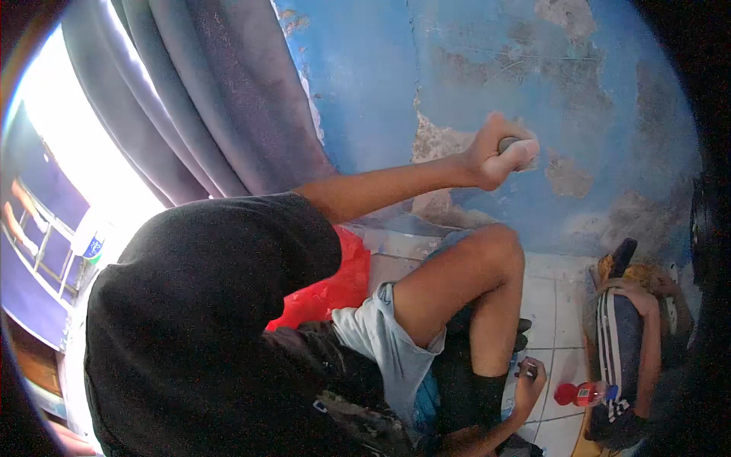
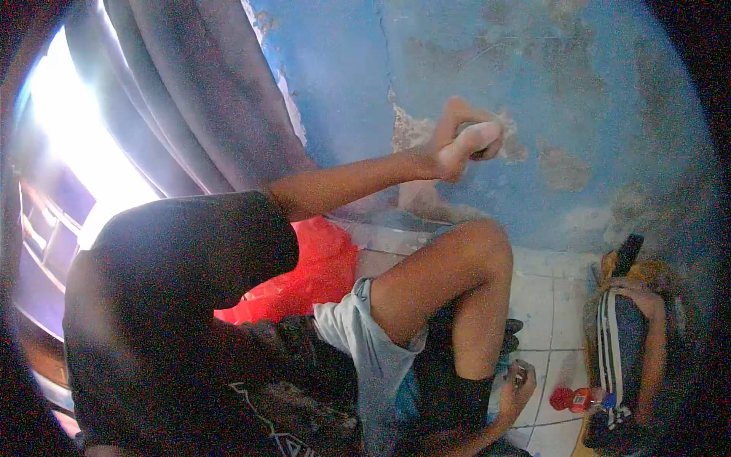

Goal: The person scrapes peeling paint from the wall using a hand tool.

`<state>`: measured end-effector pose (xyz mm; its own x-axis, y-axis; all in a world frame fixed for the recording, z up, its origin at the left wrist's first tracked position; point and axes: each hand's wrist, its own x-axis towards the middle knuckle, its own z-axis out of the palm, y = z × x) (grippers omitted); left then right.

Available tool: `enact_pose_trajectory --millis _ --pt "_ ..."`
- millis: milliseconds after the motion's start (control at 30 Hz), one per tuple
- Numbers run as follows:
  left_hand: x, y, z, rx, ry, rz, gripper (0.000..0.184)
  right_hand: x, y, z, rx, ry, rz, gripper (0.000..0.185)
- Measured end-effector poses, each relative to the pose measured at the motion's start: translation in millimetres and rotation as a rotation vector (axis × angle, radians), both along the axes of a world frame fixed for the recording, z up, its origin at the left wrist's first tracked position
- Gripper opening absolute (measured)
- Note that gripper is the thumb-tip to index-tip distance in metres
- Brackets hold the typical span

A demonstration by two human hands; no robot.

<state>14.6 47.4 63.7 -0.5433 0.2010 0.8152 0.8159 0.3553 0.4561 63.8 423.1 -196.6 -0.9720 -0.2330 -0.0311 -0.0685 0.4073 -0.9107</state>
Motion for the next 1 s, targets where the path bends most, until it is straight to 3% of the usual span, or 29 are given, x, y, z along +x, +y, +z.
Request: enact_pose_trajectory --millis 67,133,167,233,333,367,433,567,633,767,867,933,1000 --pt "4 -4 -4 0.071 -0.021 0.018 0.034 -1 2 -11 -0.024 0.019 0.001 0.016" --pt "5 -7 -3 -0.276 -0.084 0.156 0.033 -6 3 -16 -0.057 0.051 -0.011 0.016" --pt "2 -3 0 -0.275 -0.078 0.147 0.033 -8 5 -17 -0.041 0.075 0.002 0.016" --pt "0 3 4 0.008 0.247 -0.003 0.031 0 6 -23 -0.029 0.072 0.006 0.016" --pt "6 4 16 0.137 0.104 -0.106 0.036 -8 11 -34 0.009 0.125 0.018 0.015" --pt "-3 -5 6 0.137 0.105 -0.105 0.036 -8 10 -36 0.009 0.126 0.019 0.015" --pt "-13 -15 -9 -0.172 0.067 0.159 0.04 -8 6 -34 -0.042 0.112 0.013 0.014" --pt "-13 -8 -7 -0.081 0.203 0.12 0.039 3 4 -17 0.01 0.084 0.001 0.014" --pt "-3 -9 4 0.086 0.076 0.119 0.04 -2 2 -10 0.002 -0.008 0.006 0.013" --pt "-10 -17 -13 -0.085 0.169 0.178 0.039 -3 -6 -8 -0.033 -0.03 -0.04 0.012" --pt "-8 -12 -12 0.016 0.165 0.106 0.038 1 -1 -15 -0.013 0.112 -0.006 0.014" --pt "-8 -20 -7 0.067 0.009 0.012 0.038 2 0 -14 -0.003 0.103 -0.002 0.014" --pt "-9 -17 -20 -0.024 0.149 0.129 0.039 -3 1 -17 0.006 0.115 0.011 0.015"
